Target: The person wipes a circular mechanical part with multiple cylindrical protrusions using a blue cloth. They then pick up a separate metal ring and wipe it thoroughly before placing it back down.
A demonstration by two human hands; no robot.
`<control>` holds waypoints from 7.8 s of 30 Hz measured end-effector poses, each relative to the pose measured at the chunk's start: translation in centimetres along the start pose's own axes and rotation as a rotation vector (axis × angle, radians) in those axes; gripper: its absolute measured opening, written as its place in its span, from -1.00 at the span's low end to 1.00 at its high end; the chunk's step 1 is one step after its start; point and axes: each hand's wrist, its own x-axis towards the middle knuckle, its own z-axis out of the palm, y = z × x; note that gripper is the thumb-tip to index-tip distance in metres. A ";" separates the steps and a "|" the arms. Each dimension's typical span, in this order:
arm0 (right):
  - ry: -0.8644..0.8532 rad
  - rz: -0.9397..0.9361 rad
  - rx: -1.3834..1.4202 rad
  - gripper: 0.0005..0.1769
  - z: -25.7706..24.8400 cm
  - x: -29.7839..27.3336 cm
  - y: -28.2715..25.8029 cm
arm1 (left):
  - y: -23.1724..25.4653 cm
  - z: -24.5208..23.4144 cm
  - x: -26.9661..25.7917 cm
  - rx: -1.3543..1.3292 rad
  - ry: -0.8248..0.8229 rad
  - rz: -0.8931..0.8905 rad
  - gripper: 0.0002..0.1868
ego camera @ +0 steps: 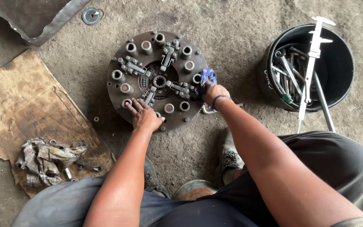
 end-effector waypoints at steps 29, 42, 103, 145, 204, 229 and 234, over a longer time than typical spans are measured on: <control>0.222 0.102 0.173 -0.69 1.3 0.0 0.5 | -1.1 1.8 1.0 0.055 0.075 0.092 0.41; -0.019 -0.143 -0.196 -0.66 0.8 -1.9 -1.7 | -0.9 1.2 0.3 -0.055 0.089 0.033 0.43; -0.293 -0.512 0.156 -0.41 -0.9 -2.0 -6.2 | -1.9 3.9 2.6 0.061 0.218 0.141 0.33; 0.652 0.272 0.653 -0.50 -5.2 0.1 4.7 | -0.3 -0.3 -1.1 -0.081 0.008 -0.022 0.50; 0.580 0.088 0.529 -0.23 -3.2 -3.5 -4.0 | 1.0 -0.9 -0.8 -0.080 0.345 -0.088 -0.30; 0.122 -0.014 0.009 -0.31 -4.3 0.7 -5.6 | 1.9 0.7 -2.6 -0.213 0.140 -0.322 0.19; 0.138 -0.040 -0.066 -0.34 -4.3 0.3 -5.8 | 1.5 0.5 -2.3 -0.220 0.114 -0.321 0.22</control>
